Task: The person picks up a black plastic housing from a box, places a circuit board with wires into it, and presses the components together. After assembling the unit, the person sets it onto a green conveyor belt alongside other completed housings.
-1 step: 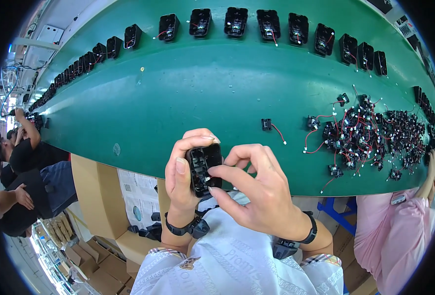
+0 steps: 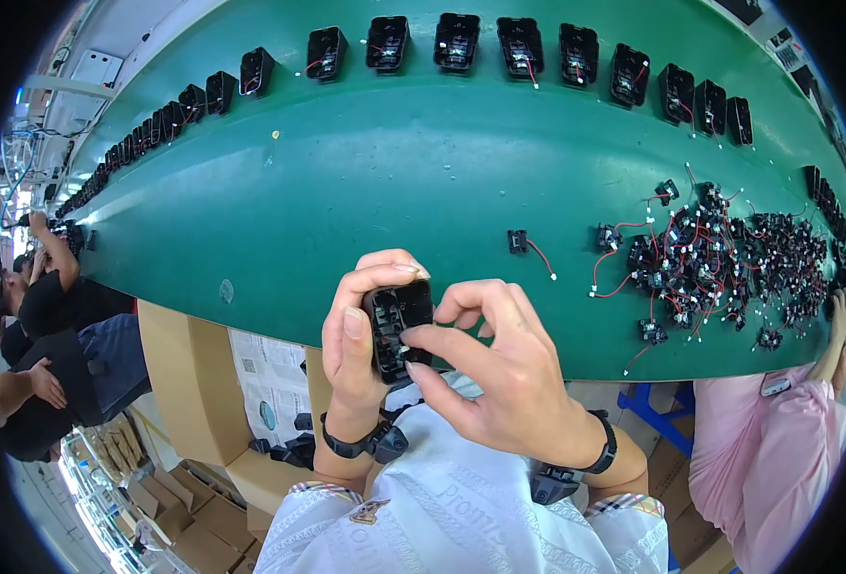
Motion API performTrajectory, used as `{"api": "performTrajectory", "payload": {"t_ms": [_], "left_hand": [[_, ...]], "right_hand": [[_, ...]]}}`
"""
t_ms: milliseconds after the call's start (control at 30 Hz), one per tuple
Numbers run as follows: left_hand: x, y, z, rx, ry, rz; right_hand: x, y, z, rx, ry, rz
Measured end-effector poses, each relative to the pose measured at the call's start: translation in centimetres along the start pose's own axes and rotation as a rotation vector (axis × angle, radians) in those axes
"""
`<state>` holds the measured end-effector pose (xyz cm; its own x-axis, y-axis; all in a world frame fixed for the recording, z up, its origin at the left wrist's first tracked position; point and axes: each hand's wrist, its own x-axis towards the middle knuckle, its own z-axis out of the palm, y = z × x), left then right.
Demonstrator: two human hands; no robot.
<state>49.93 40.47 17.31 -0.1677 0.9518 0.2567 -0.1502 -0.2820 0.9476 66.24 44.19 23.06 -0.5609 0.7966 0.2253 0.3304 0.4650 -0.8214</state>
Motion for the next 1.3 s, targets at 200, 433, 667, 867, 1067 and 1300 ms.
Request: {"api": "performTrajectory", "payload": {"t_ms": [200,433,667,867,1067,1300], "left_hand": [[-0.1,0.0,0.0,0.075,0.009,0.025],[-0.6,0.0,0.1,0.062,0.041,0.015],[0.1,0.0,0.2,0.13,0.034,-0.012],[0.6,1.3,-0.5,0.413,-0.023,0.066],[0.5,0.7,1.8,0.457,-0.022,0.028],[-0.5,-0.4,1.6,0.202,-0.021,-0.162]], "right_hand": [[-0.7,1.0,0.4,0.053,0.076,-0.083],[-1.0,0.7,0.8,-0.015,0.228,-0.127],[-0.4,0.4,0.0,-0.18,0.106,-0.246],[0.3,0.3,-1.1,-0.251,-0.05,-0.264],[-0.4,-0.9,-1.9,-0.331,-0.096,-0.181],[-0.5,0.7,-0.2,-0.124,-0.061,-0.068]]}}
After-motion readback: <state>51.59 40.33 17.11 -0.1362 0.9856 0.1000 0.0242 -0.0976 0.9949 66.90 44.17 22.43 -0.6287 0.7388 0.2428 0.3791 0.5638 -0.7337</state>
